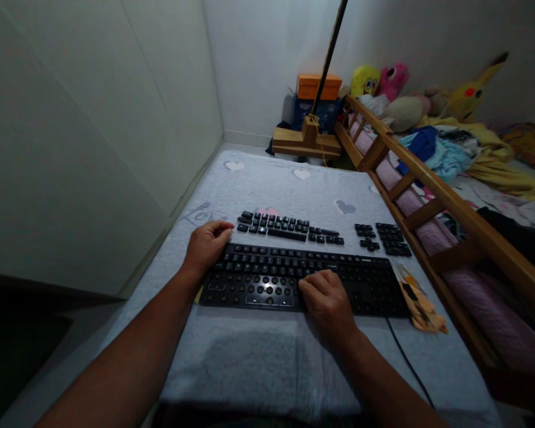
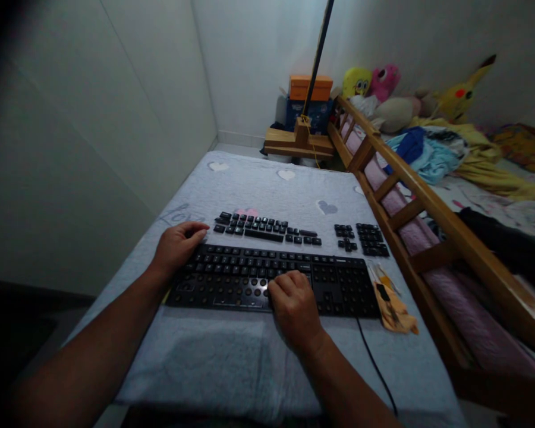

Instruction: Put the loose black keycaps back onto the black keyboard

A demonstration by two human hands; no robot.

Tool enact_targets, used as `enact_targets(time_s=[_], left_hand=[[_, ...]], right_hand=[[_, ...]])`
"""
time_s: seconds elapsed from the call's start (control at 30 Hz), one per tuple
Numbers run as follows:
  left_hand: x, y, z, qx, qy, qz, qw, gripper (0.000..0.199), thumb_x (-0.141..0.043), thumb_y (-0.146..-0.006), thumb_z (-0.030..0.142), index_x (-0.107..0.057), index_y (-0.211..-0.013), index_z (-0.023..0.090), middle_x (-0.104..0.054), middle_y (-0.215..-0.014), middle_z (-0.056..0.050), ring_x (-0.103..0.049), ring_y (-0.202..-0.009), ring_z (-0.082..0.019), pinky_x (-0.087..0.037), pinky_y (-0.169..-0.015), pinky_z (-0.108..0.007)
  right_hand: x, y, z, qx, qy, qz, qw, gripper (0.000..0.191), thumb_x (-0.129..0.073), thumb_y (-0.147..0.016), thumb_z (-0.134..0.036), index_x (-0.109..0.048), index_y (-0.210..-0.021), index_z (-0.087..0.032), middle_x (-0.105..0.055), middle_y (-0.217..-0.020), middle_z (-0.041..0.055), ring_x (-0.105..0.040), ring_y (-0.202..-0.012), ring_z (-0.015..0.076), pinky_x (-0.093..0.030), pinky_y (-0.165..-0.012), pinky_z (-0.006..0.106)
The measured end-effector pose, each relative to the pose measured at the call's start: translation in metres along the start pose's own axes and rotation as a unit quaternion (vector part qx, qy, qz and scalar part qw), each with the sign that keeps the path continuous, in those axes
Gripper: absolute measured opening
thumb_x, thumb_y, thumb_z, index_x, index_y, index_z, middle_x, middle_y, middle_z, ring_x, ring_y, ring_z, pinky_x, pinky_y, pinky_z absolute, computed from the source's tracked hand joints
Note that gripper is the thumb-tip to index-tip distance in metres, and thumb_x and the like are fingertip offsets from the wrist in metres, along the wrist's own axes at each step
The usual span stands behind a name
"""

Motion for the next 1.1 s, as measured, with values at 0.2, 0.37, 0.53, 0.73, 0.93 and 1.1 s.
enact_targets(time_s=[0.2,0.37,0.53,0.73,0.93,1.1], left_hand=[[0.000,0.000,0.000,-0.003,0.007,0.000,1.000,0.030,-0.060,-0.075,0.038,-0.075,-0.091,0.018,-0.075,-0.090,-0.005,-0.068,-0.084,-0.020,-0.052,-0.078,-0.030],[0.000,0.000,0.002,-0.002,0.003,-0.002,1.000,0.030,-0.059,-0.074,0.038,-0.075,-0.091,0.018,-0.075,-0.089,-0.005,-0.067,-0.082,-0.020,-0.052,-0.076,-0.030],[-0.001,-0.001,-0.001,-0.009,0.005,-0.007,1.000,0.032,-0.059,-0.076,0.039,-0.075,-0.092,0.017,-0.075,-0.089,-0.006,-0.067,-0.082,-0.021,-0.051,-0.078,-0.032],[-0.001,-0.001,-0.002,-0.008,0.000,-0.004,1.000,0.033,-0.059,-0.076,0.039,-0.075,-0.094,0.017,-0.075,-0.090,-0.006,-0.067,-0.082,-0.021,-0.052,-0.080,-0.033],[-0.001,0.000,-0.001,-0.008,-0.001,-0.006,1.000,0.033,-0.058,-0.076,0.040,-0.075,-0.094,0.017,-0.075,-0.092,-0.006,-0.067,-0.085,-0.022,-0.052,-0.082,-0.033],[-0.002,0.000,-0.002,-0.007,0.009,-0.005,1.000,0.032,-0.059,-0.075,0.040,-0.075,-0.091,0.017,-0.075,-0.092,-0.006,-0.067,-0.087,-0.022,-0.051,-0.084,-0.034]], right_hand=[[0.023,-0.013,0.020,-0.073,-0.072,0.069,0.992,0.017,-0.054,-0.092,-0.016,-0.069,-0.091,-0.021,-0.067,-0.087,0.0055,-0.057,-0.086,0.0206,-0.046,-0.079,0.037],[0.038,-0.049,0.060,-0.110,-0.039,0.045,0.992,0.015,-0.058,-0.088,-0.017,-0.071,-0.095,-0.020,-0.068,-0.093,0.0067,-0.059,-0.092,0.0227,-0.046,-0.085,0.039],[0.021,-0.097,0.103,-0.153,0.030,-0.058,0.986,0.012,-0.068,-0.083,-0.019,-0.076,-0.091,-0.018,-0.069,-0.093,0.0089,-0.061,-0.093,0.0241,-0.046,-0.089,0.040],[-0.015,-0.134,0.128,-0.211,0.014,-0.153,0.965,0.014,-0.067,-0.083,-0.014,-0.077,-0.093,-0.016,-0.074,-0.096,0.0101,-0.066,-0.091,0.0209,-0.046,-0.085,0.033],[-0.030,-0.142,0.142,-0.241,-0.014,-0.194,0.951,0.012,-0.069,-0.080,-0.018,-0.077,-0.088,-0.013,-0.075,-0.081,0.0083,-0.065,-0.069,0.0169,-0.044,-0.064,0.027],[-0.035,-0.143,0.149,-0.252,-0.035,-0.205,0.945,0.013,-0.071,-0.075,-0.016,-0.076,-0.088,-0.015,-0.073,-0.077,0.0051,-0.061,-0.063,0.0140,-0.042,-0.060,0.025]])
Point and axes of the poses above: each hand's wrist, its own y-axis away from the middle knuckle, its own x-axis out of the back of the hand, z = x × y, the point moved 5 cm from there along -y, towards the middle knuckle
